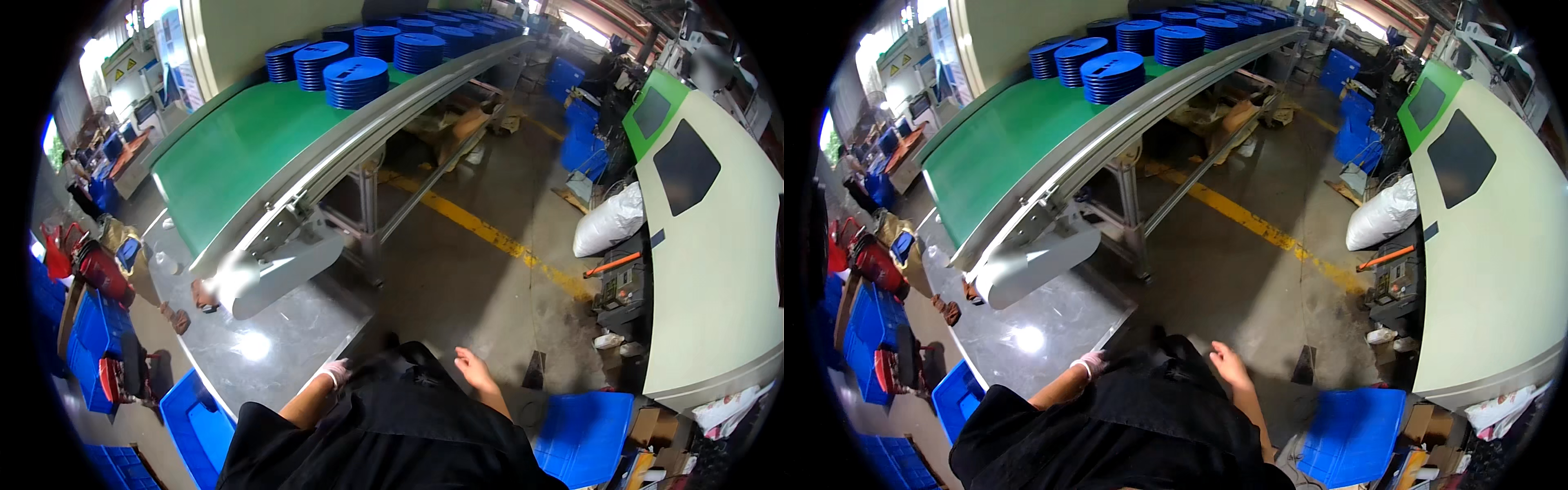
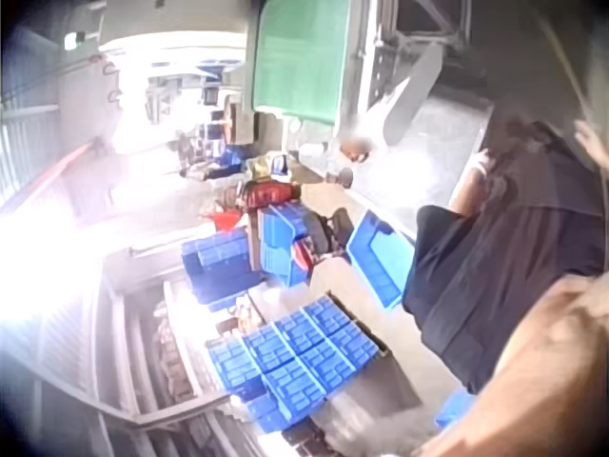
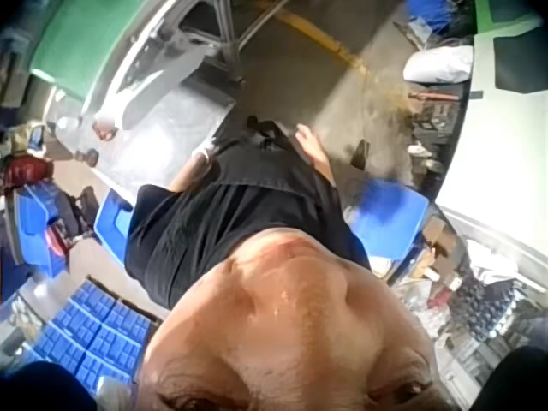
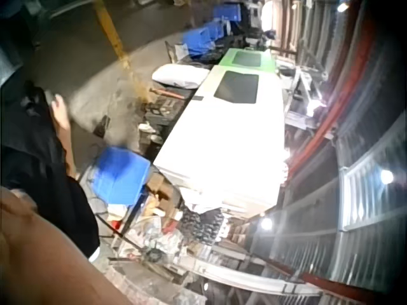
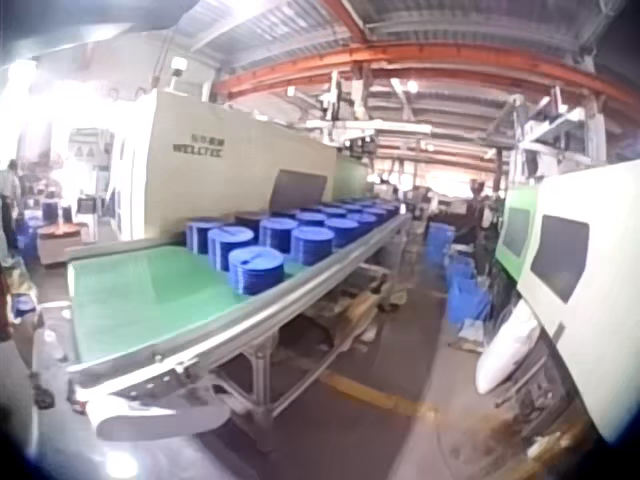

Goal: The person picks up stacks of blue plastic spools from a green conveyor belt and places them into a blue plastic bin. The person handles the spools by hand, moving them in batches from the belt to the bin.

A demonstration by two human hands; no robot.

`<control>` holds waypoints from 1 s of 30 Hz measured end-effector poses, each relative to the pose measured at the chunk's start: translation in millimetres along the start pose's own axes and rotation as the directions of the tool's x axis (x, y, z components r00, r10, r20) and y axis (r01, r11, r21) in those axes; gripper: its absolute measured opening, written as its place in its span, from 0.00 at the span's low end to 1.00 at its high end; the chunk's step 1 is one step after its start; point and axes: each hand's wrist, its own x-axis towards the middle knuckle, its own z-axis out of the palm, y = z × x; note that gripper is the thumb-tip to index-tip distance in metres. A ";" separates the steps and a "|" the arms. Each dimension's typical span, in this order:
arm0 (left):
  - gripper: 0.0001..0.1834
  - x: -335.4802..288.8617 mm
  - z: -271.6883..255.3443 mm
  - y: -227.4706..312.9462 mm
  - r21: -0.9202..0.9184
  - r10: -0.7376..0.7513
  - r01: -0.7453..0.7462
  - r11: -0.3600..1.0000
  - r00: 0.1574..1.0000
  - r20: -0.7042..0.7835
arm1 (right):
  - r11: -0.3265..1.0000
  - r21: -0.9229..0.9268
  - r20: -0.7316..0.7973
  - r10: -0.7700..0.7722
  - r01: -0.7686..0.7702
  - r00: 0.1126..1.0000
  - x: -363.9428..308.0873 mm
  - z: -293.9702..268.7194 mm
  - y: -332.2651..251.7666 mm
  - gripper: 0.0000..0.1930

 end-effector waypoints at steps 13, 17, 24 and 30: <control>0.20 218.0 -201.5 158.7 -0.397 0.369 -0.576 0.714 0.792 -0.487 | 0.669 0.038 -0.080 0.742 -0.742 0.665 86.4 -165.5 131.1 0.21; 0.25 167.6 -298.0 233.3 -0.583 0.363 -0.544 0.603 0.838 -0.407 | 0.729 -0.010 -0.003 0.685 -0.685 0.729 193.5 -193.1 126.1 0.20; 0.29 111.4 -418.3 322.8 -0.541 0.118 -0.801 0.257 0.581 -0.805 | 0.917 -0.373 0.374 0.291 -0.144 0.881 454.4 -256.4 93.3 0.19; 0.24 110.7 -483.7 348.3 -0.020 -0.450 -0.981 0.191 -0.070 -0.890 | 0.930 -0.190 0.112 -0.299 0.316 0.948 646.6 -269.4 -105.5 0.16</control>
